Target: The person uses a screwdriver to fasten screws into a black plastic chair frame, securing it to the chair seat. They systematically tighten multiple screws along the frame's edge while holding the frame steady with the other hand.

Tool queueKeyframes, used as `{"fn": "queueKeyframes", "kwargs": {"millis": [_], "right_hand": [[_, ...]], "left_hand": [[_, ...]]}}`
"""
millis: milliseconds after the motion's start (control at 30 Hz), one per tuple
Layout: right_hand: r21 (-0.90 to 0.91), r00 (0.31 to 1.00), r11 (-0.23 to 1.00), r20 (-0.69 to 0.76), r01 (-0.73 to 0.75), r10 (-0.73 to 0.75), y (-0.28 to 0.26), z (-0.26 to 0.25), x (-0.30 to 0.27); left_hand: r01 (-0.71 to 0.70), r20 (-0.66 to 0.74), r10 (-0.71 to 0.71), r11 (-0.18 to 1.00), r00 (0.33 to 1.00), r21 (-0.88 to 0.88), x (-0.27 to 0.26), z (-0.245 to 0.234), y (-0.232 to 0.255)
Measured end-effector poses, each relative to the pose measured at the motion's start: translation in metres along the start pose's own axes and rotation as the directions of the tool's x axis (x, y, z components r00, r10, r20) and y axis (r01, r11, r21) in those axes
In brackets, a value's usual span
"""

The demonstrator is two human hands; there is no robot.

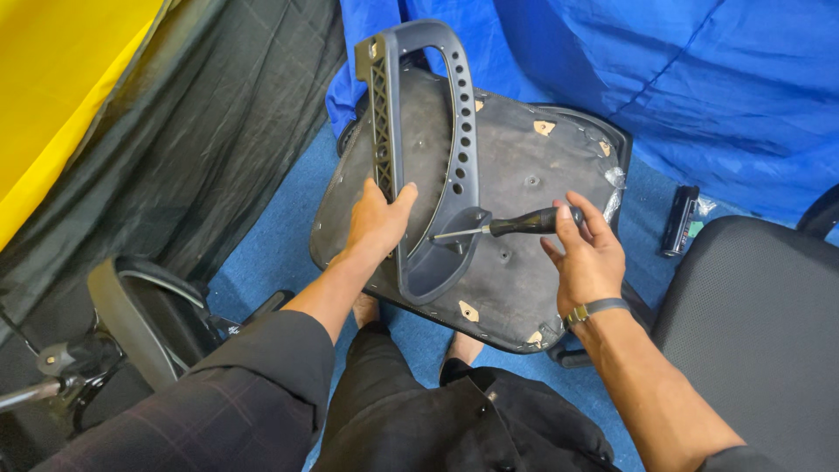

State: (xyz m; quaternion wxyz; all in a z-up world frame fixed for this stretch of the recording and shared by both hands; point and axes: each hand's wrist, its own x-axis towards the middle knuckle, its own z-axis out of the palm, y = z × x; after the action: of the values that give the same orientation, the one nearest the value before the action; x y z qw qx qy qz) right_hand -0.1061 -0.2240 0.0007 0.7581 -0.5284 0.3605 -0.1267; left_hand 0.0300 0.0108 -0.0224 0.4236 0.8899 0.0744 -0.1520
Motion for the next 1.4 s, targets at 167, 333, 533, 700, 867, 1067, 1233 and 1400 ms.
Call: {"fn": "queueKeyframes", "kwargs": {"millis": [167,333,533,700,867,1067,1233,1400], "right_hand": [[-0.142,0.999,0.990,-0.047,-0.019,0.012,-0.007,0.006,-0.003],[-0.072,0.999,0.996,0.029,0.046,-0.044,-0.005,0.000,0.000],[-0.053,1.000,0.999,0.015,-0.014,0.014,-0.004,0.001,0.001],[-0.107,1.000,0.994,0.002,0.013,-0.012,-0.004,0.004,-0.001],[-0.001,0.996,1.000,0.088,0.021,-0.020,-0.009,0.000,0.003],[-0.082,0.999,0.996,0.021,-0.032,0.034,-0.009,0.003,-0.004],[-0.057,0.998,0.998,0.060,0.013,-0.010,-0.006,-0.002,-0.003],[-0.004,0.988,0.999,0.150,0.043,-0.041,-0.004,-0.006,0.000]], "left_hand": [[0.081,0.023,-0.081,0.997,0.996,0.013,-0.002,0.002,-0.004],[0.084,0.024,-0.084,0.996,0.996,0.001,-0.004,0.003,-0.005],[0.109,0.034,-0.109,0.994,0.993,0.012,-0.007,0.004,-0.001],[0.142,0.057,-0.141,0.990,0.988,-0.007,-0.007,0.006,-0.002],[0.090,-0.010,-0.090,0.994,0.996,0.057,-0.004,0.009,-0.003],[0.211,0.054,-0.212,0.977,0.976,0.020,-0.009,0.007,0.002],[0.119,-0.051,-0.115,0.987,0.992,0.106,-0.008,0.014,-0.003],[0.143,-0.044,-0.139,0.984,0.989,0.103,-0.003,0.019,-0.009]]}}
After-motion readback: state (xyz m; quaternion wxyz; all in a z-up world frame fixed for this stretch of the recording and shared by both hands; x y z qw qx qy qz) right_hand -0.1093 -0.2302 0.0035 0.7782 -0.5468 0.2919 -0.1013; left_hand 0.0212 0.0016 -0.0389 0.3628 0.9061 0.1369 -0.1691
